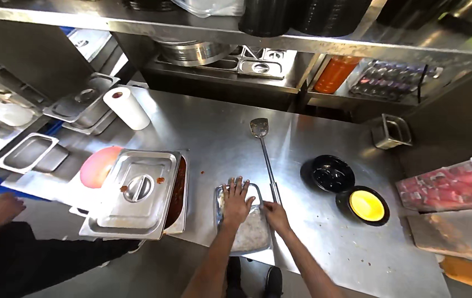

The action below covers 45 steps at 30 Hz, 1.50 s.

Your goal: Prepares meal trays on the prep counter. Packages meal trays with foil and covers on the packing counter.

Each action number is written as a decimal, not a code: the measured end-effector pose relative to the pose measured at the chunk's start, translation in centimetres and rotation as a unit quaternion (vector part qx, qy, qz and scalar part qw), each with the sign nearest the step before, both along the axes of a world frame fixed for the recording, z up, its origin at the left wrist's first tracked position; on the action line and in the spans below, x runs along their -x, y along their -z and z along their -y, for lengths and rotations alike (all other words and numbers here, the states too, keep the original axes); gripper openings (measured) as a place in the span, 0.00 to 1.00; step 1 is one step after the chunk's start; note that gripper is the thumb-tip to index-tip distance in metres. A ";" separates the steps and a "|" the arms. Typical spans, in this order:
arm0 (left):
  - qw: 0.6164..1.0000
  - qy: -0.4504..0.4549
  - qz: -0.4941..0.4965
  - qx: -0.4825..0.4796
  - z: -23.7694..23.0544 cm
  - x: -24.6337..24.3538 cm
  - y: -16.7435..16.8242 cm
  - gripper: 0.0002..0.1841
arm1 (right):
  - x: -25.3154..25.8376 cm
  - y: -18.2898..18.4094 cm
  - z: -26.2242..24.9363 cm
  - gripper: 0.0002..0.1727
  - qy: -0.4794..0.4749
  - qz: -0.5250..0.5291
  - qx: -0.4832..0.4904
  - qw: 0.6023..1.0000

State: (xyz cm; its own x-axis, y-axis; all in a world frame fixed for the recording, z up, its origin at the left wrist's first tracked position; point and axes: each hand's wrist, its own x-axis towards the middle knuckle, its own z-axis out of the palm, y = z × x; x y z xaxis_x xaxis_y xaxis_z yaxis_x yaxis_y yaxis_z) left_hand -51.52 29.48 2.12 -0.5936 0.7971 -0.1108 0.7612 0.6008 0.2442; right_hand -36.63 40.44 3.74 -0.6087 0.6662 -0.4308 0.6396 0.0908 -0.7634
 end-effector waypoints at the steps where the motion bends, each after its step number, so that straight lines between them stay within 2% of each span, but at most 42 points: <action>1: 1.000 0.006 -0.002 -0.005 0.0 0.0 0.0 0.37 | -2.3 0.4 1.7 0.15 0.026 -0.027 0.009 0.999; 4: 1.000 0.022 -0.002 -0.017 0.2 -0.2 -0.2 0.35 | -5.0 0.4 4.2 0.10 0.089 -0.063 0.028 0.994; 8: 1.000 0.003 -0.015 -0.027 0.5 -0.3 -0.1 0.35 | -6.4 0.5 3.8 0.20 0.048 -0.063 0.106 0.991; 10: 0.999 0.011 -0.025 -0.026 0.2 0.1 -0.1 0.35 | -7.5 0.3 4.8 0.19 0.043 -0.076 0.121 0.989; 13: 0.999 0.028 -0.032 -0.028 0.5 -0.4 0.4 0.34 | -8.8 0.9 6.4 0.18 0.072 -0.103 0.102 0.987; 15: 0.998 0.028 -0.045 -0.040 0.2 -0.3 0.7 0.34 | -9.2 0.9 7.3 0.18 0.080 -0.081 0.080 0.990; 17: 0.996 0.009 -0.056 -0.062 0.2 -0.1 0.5 0.35 | -9.3 0.3 8.0 0.19 0.092 -0.070 0.107 0.988; 19: 0.991 -0.056 -0.056 -0.112 1.4 0.1 -0.8 0.39 | -9.1 -0.2 7.8 0.23 0.088 -0.075 0.085 0.990; 21: 0.974 -0.164 -0.009 -0.158 4.2 0.0 -2.9 0.39 | -8.2 -1.0 6.8 0.28 0.075 -0.057 0.026 0.995; 23: 0.936 -0.287 0.126 -0.160 7.9 -0.9 -4.1 0.34 | -6.9 -1.2 5.4 0.28 0.075 -0.052 -0.015 0.996; 25: 0.886 -0.352 0.261 -0.151 10.6 -1.4 -3.2 0.27 | -5.0 -0.7 3.7 0.27 0.048 -0.047 0.004 0.998; 27: 0.863 -0.351 0.317 -0.176 12.0 -1.7 -1.9 0.23 | -3.2 0.1 2.7 0.23 0.020 -0.039 0.022 0.999; 29: 0.850 -0.345 0.334 -0.218 12.1 -2.0 -1.1 0.21 | -2.2 1.0 2.6 0.17 0.032 -0.076 0.015 0.996; 33: 0.837 -0.315 0.332 -0.301 11.9 -3.2 -0.5 0.18 | -2.8 1.9 3.0 0.17 0.068 -0.154 0.001 0.986; 36: 0.831 -0.302 0.329 -0.332 11.3 -5.4 -2.0 0.17 | -4.9 0.5 2.9 0.18 0.090 -0.171 -0.009 0.981; 40: 0.823 -0.279 0.337 -0.362 9.5 -9.8 -6.7 0.17 | -10.1 -3.6 1.5 0.19 0.098 -0.213 -0.015 0.972; 45: 0.845 -0.251 0.340 -0.327 6.1 -19.9 -14.7 0.19 | -22.1 -11.4 -1.3 0.18 0.120 -0.216 -0.042 0.968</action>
State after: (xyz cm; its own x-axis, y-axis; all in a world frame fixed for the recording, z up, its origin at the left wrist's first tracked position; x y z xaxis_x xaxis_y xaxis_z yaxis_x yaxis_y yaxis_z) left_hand -31.64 23.40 16.77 -0.8522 0.4856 -0.1949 0.0005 0.3733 0.9277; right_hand -14.55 41.76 15.09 -0.5431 0.8325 -0.1098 0.2733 0.0516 -0.9606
